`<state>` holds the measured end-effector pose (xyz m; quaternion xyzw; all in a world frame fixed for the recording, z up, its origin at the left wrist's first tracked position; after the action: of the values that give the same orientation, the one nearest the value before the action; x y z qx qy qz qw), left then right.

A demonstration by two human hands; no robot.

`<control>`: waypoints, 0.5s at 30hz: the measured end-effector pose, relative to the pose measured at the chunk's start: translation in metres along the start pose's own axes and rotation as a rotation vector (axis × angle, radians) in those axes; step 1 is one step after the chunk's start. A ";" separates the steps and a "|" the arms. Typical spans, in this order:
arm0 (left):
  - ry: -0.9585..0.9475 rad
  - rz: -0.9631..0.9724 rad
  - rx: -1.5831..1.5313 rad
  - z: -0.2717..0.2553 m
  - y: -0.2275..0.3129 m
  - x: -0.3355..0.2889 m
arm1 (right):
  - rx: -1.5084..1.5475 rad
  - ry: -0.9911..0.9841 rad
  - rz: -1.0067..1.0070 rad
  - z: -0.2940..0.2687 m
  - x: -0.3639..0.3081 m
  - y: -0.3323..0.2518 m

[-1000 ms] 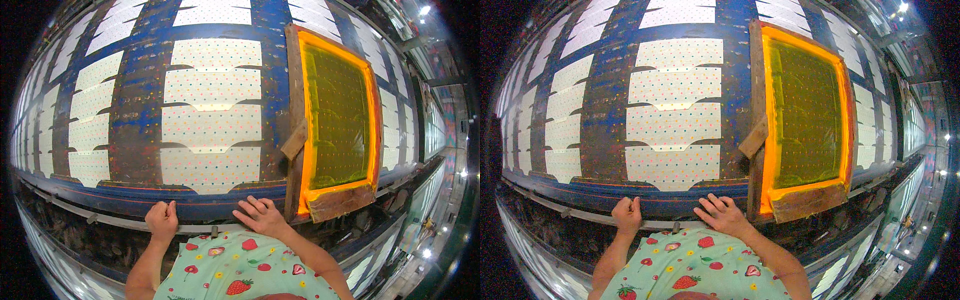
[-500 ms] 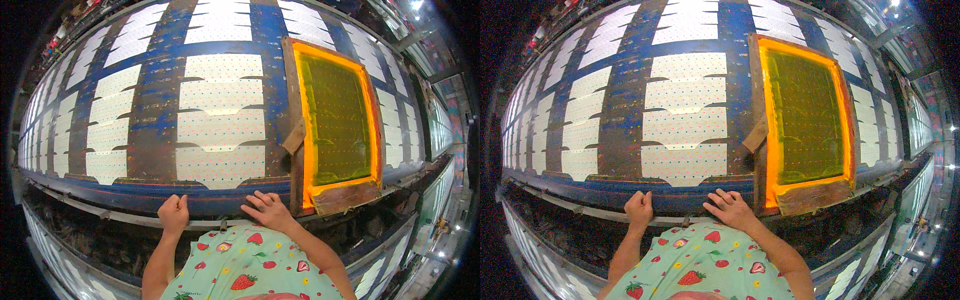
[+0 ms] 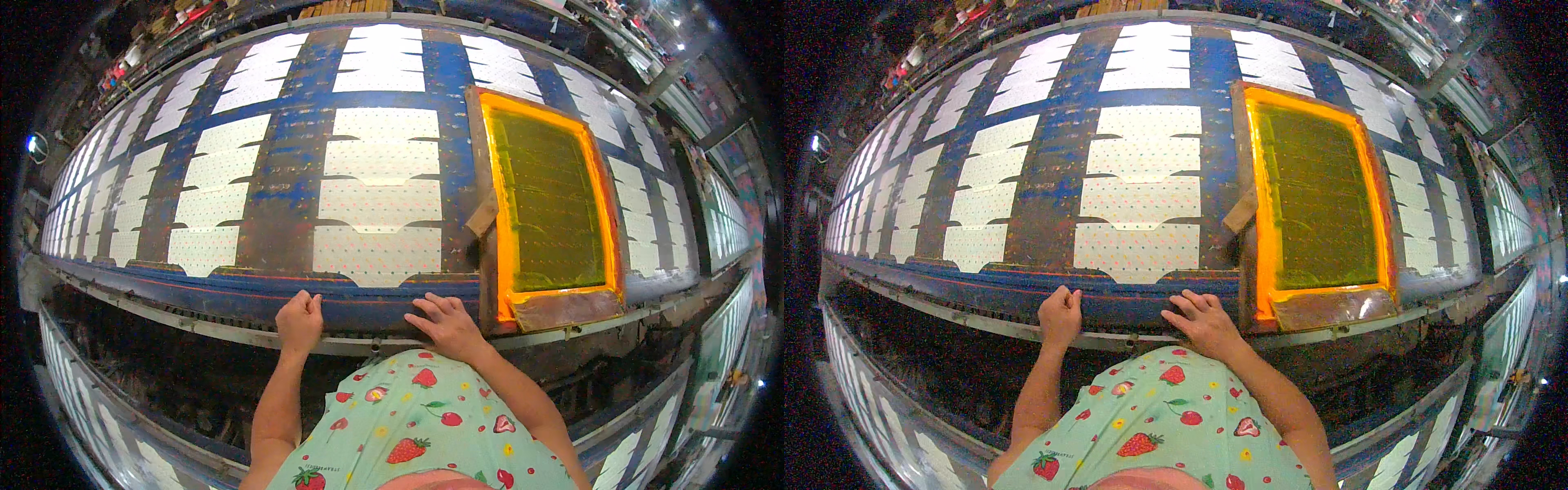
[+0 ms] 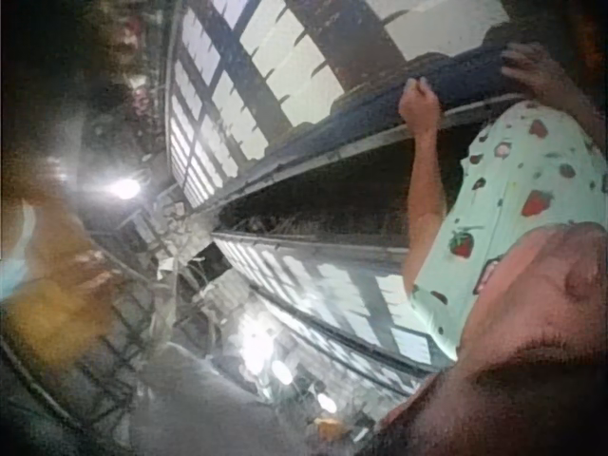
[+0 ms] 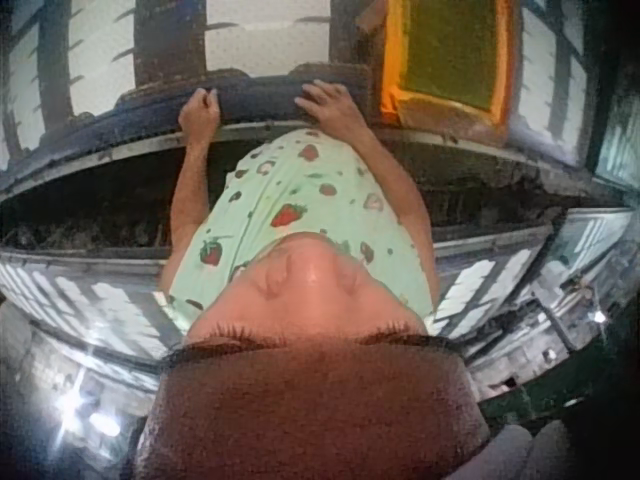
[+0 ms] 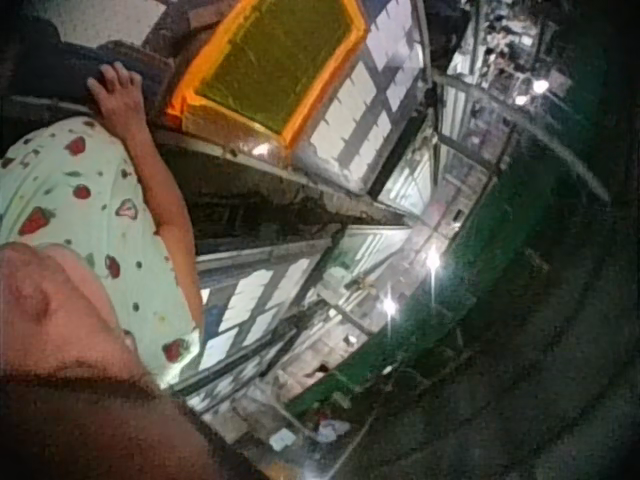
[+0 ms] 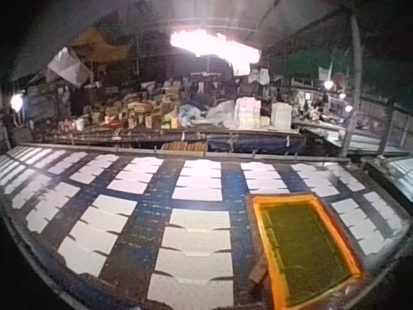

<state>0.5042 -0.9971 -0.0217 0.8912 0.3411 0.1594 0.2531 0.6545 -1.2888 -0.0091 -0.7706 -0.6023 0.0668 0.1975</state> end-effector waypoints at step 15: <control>0.025 0.000 -0.010 0.000 -0.004 -0.008 | -0.035 -0.020 0.014 0.001 -0.007 -0.004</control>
<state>0.4967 -0.9999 -0.0251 0.8878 0.3433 0.1725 0.2533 0.6483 -1.2942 -0.0092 -0.7774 -0.6000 0.0651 0.1774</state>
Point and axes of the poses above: each hand's wrist, its own x-axis towards the middle knuckle, its own z-axis out of the palm, y = z × x, the point moved 9 cm from there along x, towards the middle knuckle, and after that the axes turned 2 degrees about z, right-handed, at the moved point
